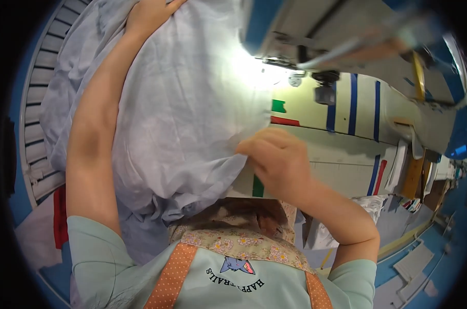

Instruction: Sewing the edges of white fabric covers using an industrial sewing machine.

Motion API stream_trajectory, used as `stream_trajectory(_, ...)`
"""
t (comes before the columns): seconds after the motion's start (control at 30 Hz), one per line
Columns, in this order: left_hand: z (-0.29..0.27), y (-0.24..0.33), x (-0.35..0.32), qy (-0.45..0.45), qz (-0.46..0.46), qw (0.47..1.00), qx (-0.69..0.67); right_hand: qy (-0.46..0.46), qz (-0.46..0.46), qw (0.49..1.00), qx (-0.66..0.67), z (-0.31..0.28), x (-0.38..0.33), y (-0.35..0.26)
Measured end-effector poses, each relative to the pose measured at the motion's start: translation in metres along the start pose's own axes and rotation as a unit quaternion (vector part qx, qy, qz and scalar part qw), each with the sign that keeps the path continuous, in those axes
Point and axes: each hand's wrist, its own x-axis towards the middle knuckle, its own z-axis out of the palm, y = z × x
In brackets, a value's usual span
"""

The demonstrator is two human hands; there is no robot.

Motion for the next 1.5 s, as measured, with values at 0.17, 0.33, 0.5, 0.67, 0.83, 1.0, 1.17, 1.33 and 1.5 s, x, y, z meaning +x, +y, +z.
stream_trajectory(0.17, -0.006, -0.021, 0.001, -0.006, -0.043, 0.999, -0.021, 0.038, 0.032, 0.998, -0.030, 0.001, 0.013, 0.004)
stream_trajectory(0.33, -0.063, -0.007, -0.069, 0.035, 0.068, 0.955, -0.286, 0.058, 0.038, 0.995, -0.070, 0.008, 0.007, 0.005)
stream_trajectory(0.5, -0.157, 0.012, -0.252, 0.014, 0.048, 0.956, -0.288, 0.047, 0.013, 0.997, -0.061, 0.014, 0.005, 0.004)
stream_trajectory(0.67, -0.173, 0.029, -0.411, -0.023, -0.128, 0.944, -0.304, 0.019, -0.021, 0.996, -0.084, 0.019, 0.006, -0.007)
stream_trajectory(0.83, -0.159, 0.038, -0.498, 0.041, -0.147, 0.967, -0.204, -0.014, -0.044, 0.988, -0.150, 0.033, 0.001, -0.028)
stream_trajectory(1.0, -0.135, 0.031, -0.518, 0.120, -0.253, 0.933, -0.225, 0.074, -0.075, 0.980, -0.166, 0.057, -0.021, -0.061)
stream_trajectory(1.17, -0.110, 0.033, -0.498, 0.129, -0.189, 0.960, -0.163, 0.244, 0.147, 0.951, 0.118, 0.113, -0.097, -0.082)
stream_trajectory(1.33, -0.079, 0.029, -0.490, 0.089, -0.196, 0.964, -0.156, 0.023, 0.381, 0.848, 0.367, 0.177, -0.105, -0.078)
stream_trajectory(1.5, -0.099, 0.012, -0.473, 0.028, -0.337, 0.883, -0.326, 0.104, 0.370, 0.706, 0.595, 0.177, -0.087, -0.099)
